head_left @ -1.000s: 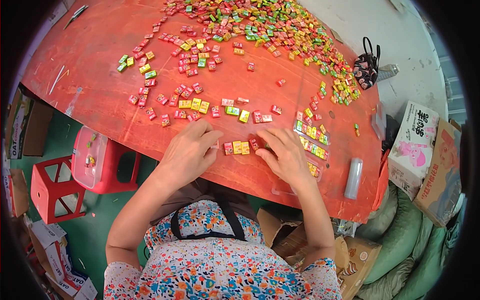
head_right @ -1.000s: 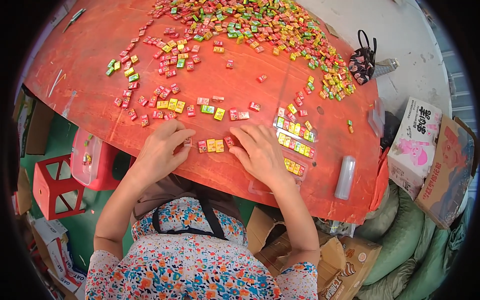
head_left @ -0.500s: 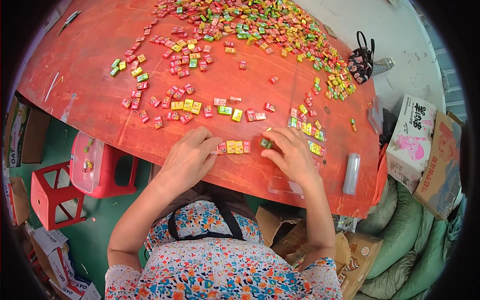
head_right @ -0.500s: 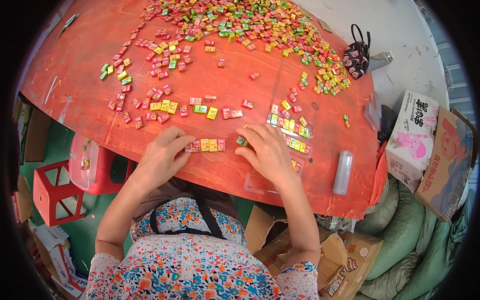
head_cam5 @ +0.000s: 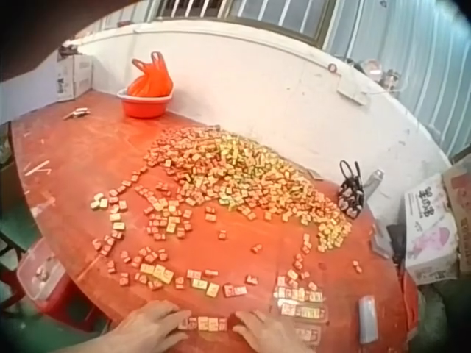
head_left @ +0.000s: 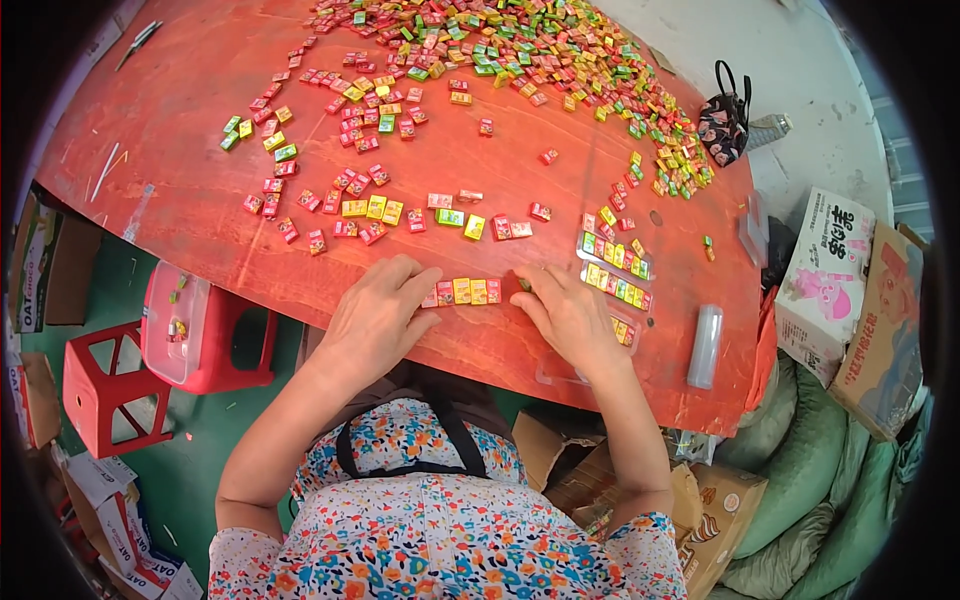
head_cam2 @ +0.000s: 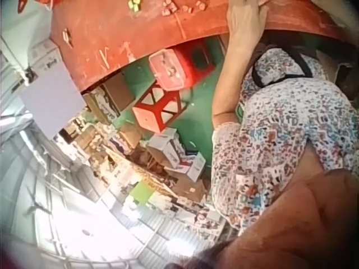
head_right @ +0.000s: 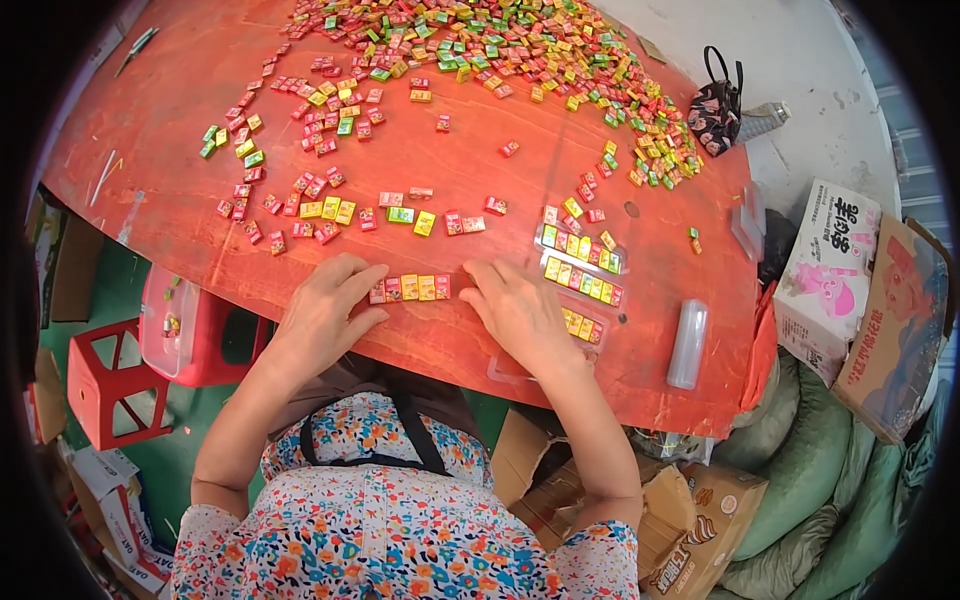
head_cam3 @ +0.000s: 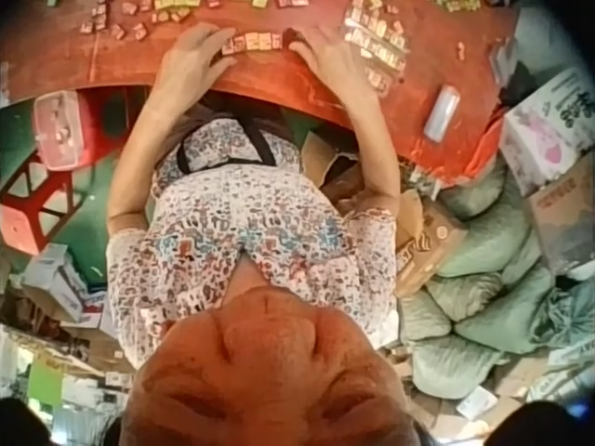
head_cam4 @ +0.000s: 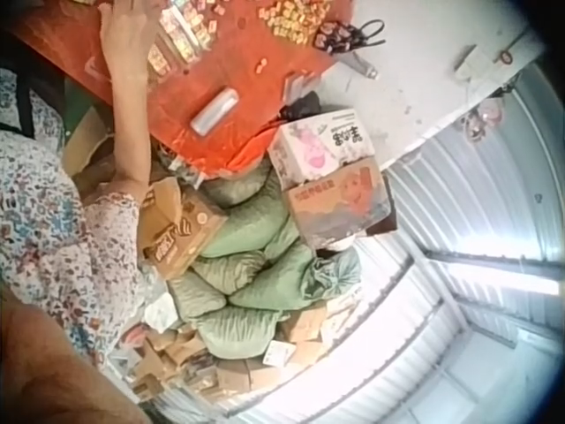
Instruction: The recorder sorts small colorful plastic toy pieces on a red table and organizes them into transparent plastic containers.
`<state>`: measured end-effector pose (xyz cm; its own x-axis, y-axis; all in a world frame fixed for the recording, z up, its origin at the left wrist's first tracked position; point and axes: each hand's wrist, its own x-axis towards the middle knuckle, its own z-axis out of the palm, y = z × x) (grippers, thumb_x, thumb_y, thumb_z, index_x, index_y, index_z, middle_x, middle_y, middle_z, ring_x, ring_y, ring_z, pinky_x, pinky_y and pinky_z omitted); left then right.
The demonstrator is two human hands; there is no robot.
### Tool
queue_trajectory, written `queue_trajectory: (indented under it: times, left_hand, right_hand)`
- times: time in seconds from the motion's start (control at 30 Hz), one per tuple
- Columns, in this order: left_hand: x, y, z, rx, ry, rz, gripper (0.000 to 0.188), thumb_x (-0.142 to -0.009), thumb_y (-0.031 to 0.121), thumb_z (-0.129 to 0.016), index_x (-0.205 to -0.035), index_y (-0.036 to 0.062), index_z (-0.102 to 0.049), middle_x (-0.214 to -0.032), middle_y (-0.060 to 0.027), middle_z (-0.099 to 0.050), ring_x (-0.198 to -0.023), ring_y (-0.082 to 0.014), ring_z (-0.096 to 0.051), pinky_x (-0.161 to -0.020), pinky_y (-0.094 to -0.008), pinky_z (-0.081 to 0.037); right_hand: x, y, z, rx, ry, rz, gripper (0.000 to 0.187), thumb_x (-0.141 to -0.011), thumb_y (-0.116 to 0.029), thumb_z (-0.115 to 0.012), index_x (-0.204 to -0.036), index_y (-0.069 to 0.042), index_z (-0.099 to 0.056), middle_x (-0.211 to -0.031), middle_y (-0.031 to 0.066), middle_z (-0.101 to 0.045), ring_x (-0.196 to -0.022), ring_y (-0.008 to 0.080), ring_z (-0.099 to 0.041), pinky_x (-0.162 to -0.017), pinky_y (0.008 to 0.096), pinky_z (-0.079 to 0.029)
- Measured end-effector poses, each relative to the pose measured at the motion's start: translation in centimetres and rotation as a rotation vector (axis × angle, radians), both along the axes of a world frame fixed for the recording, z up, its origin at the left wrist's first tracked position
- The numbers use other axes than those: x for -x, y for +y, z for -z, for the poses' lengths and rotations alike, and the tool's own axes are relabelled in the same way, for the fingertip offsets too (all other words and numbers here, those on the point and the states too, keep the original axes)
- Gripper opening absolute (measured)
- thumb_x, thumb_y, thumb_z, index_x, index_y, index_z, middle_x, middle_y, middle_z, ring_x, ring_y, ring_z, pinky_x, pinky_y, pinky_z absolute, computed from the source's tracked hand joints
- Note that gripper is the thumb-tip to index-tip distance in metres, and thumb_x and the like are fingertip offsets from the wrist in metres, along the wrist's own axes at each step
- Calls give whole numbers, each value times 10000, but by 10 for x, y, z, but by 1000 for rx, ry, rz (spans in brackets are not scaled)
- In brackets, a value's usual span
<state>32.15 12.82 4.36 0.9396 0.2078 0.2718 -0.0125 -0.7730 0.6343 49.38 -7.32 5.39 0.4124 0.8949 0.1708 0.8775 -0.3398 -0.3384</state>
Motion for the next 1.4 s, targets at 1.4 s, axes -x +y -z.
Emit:
queue_trajectory:
  times: [1.4]
  left_hand:
    - [-17, -11, 0, -22, 68, -32, 426, -737, 159, -807, -1114, 15, -669, -988, -119, -572, -855, -299, -642, -718, -412, -537]
  right_hand:
    - [-13, -6, 3, -109, 204, -95, 425, -835, -188, -740, -1225, -66, -624, -1164, 114, -588, -1045, 314, -588, -852, 412, -488]
